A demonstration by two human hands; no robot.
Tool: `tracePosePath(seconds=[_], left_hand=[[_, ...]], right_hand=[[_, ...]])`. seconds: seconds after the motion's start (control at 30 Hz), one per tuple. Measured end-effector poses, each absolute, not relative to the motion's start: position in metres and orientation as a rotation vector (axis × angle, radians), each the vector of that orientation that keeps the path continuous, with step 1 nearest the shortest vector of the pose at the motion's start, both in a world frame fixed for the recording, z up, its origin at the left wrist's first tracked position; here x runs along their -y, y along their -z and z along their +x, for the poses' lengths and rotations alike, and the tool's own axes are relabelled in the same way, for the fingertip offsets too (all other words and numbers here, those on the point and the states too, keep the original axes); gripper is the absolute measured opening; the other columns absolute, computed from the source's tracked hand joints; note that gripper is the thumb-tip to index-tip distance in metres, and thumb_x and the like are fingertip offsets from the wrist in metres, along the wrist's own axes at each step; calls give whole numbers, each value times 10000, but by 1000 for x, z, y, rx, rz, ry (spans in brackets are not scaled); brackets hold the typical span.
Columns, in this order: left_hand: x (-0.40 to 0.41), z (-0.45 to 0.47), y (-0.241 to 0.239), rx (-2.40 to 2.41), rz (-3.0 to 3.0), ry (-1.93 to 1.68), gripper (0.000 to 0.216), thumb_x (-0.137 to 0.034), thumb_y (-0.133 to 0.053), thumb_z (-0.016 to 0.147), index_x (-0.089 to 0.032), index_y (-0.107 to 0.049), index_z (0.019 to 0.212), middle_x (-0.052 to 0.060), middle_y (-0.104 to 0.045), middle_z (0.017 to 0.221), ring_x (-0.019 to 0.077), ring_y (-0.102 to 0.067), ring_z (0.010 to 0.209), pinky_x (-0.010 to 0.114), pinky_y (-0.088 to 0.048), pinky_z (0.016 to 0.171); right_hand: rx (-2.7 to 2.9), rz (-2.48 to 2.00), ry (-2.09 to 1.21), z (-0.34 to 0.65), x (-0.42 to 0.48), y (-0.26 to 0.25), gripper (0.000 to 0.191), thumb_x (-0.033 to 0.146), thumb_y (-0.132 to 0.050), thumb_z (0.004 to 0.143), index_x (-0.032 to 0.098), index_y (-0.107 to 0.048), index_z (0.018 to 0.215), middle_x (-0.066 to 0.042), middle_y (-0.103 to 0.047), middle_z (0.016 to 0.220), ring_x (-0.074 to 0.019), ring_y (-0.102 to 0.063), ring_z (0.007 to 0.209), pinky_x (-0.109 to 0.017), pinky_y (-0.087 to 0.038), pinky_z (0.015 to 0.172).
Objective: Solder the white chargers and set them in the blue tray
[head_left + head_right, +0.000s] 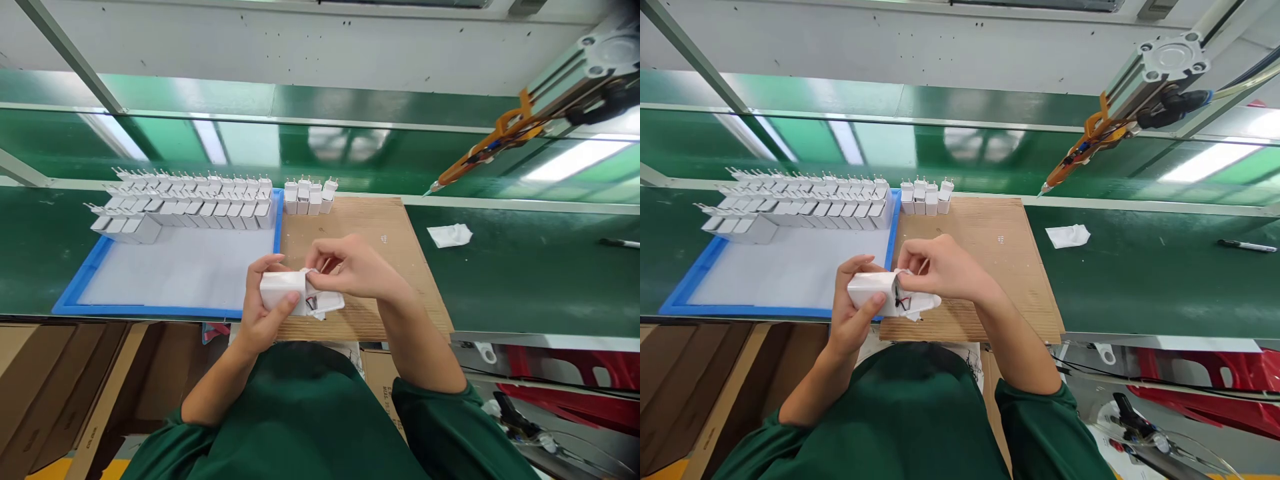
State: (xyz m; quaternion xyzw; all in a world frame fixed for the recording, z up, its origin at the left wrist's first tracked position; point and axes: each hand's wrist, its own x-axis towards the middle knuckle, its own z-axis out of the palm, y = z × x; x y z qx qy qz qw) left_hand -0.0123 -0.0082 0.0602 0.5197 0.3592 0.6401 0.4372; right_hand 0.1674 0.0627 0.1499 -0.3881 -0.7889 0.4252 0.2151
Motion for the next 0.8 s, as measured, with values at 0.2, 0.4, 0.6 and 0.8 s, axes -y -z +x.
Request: tracePosePath(seconds=[0.2, 0.4, 0.6, 0.8], left_hand=[[2, -16, -57, -791, 1039, -1564, 469, -411, -725, 834, -256, -548, 1239, 19, -602, 904, 154, -582, 759, 258, -475, 658], [-1, -15, -56, -650, 945, -1622, 491, -469, -727, 783, -273, -521, 1183, 27, -575, 893, 158, -571, 705, 275, -494, 589], [-1, -11, -50, -525, 891, -1656, 462, -450, -716, 772, -297, -549, 1175, 39, -565, 895, 167, -557, 725, 273, -507, 574], [0, -8, -50, -331, 824, -1620, 411, -412, -658, 820, -305, -579, 1209, 34, -570, 923, 152, -564, 736, 242, -522, 568]], right_hand=[[2165, -1281, -1111, 195, -78, -116, 180, 373, -645, 870, 196, -676, 871, -24, -737, 815, -139, -677, 713, -280, -553, 651], [2099, -1285, -644, 214, -35, -98, 315, 270, -602, 927, 278, -628, 1240, -78, -713, 1248, -240, -672, 1159, -464, -557, 995], [2074, -742, -625, 198, 14, -96, 507, 176, -755, 803, 254, -574, 1270, -111, -684, 1213, -214, -693, 1092, -369, -624, 916], [2172, -564, -139, 174, 19, -91, 428, 208, -787, 790, 160, -629, 1185, -135, -641, 1168, -203, -675, 1101, -320, -636, 913]])
